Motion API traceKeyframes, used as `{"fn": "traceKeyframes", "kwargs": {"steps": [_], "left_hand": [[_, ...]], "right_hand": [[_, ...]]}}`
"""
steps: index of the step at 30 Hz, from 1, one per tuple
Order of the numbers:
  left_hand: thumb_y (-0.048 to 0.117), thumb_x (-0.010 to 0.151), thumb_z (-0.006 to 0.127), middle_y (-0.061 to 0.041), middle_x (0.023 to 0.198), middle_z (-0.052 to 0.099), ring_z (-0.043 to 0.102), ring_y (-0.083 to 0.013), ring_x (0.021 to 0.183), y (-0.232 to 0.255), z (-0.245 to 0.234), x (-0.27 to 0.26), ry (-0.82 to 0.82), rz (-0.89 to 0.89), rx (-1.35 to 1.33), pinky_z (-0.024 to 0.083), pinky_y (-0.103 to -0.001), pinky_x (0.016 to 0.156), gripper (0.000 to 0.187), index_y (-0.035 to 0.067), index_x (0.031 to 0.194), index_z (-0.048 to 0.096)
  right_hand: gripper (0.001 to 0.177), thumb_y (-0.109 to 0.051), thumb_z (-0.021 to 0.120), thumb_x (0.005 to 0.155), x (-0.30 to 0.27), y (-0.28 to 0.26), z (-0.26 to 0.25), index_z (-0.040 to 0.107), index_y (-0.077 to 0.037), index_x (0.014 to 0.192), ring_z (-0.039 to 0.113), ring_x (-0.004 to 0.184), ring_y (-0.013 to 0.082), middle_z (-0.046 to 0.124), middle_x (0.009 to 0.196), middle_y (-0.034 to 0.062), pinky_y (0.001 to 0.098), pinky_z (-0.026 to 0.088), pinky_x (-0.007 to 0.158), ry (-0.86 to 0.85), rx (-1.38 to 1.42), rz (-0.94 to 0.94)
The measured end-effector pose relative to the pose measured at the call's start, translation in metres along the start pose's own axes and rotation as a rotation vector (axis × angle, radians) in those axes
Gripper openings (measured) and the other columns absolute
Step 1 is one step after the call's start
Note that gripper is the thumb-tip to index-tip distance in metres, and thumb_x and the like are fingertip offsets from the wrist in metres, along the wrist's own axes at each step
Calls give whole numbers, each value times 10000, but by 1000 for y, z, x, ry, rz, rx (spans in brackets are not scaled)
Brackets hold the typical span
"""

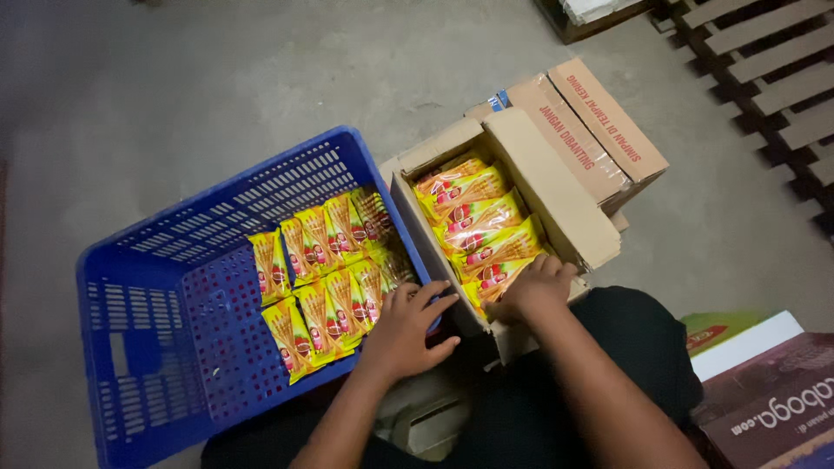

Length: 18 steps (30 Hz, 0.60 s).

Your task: The person transfers yellow snack packets from a cardboard box into a blue plastic crate. They pick up the packets by hand and place them into the crate, repeating the process until the box is empty.

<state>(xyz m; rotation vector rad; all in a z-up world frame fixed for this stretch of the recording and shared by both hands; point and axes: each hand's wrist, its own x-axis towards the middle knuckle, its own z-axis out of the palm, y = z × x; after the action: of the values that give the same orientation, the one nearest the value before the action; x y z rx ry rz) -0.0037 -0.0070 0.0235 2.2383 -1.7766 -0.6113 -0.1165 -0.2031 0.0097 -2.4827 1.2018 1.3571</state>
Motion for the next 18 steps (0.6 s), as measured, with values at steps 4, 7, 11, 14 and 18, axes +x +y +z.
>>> {"fn": "traceKeyframes", "kwargs": {"steps": [4, 7, 11, 14, 18], "left_hand": [[466, 916, 635, -38, 1480, 461, 449, -362, 1280, 6, -9, -1, -18, -8, -31, 386, -527, 1041, 601, 234, 1463, 543], [483, 909, 648, -26, 1460, 465, 464, -360, 1261, 5, -10, -1, -1, -1, -3, 408, -526, 1025, 611, 237, 1458, 540], [464, 910, 647, -54, 1456, 471, 476, -383, 1248, 4, -6, -2, 6, 12, -30, 421, -540, 1022, 606, 210, 1451, 548], [475, 900, 654, -28, 1461, 469, 480, -368, 1254, 3, -5, -1, 9, 12, -13, 430, -529, 1020, 615, 232, 1455, 546], [471, 925, 626, -47, 1454, 471, 477, -381, 1253, 7, -13, -2, -16, 3, -37, 419, -535, 1032, 598, 230, 1466, 543]], "right_hand": [[1033, -767, 461, 840, 10, 6, 5, 286, -58, 1571, 314, 1358, 312, 371, 1504, 99, 494, 194, 1088, -5, 54, -5], [1192, -923, 478, 781, 13, 10, 3, 295, -56, 1578, 360, 1392, 289, 379, 1555, 98, 446, 241, 1089, 23, 100, -2], [1129, -863, 473, 861, 3, 15, -11, 337, 27, 1543, 387, 1391, 334, 436, 1519, 177, 498, 240, 1126, 75, 247, 60], [1146, -878, 425, 880, 0, 14, -8, 326, 52, 1542, 397, 1403, 337, 427, 1543, 180, 493, 252, 1140, 114, 296, 35], [1188, -968, 286, 841, 29, 11, 21, 324, -15, 1549, 393, 1377, 301, 411, 1527, 118, 481, 250, 1129, 118, 162, -15]]}}
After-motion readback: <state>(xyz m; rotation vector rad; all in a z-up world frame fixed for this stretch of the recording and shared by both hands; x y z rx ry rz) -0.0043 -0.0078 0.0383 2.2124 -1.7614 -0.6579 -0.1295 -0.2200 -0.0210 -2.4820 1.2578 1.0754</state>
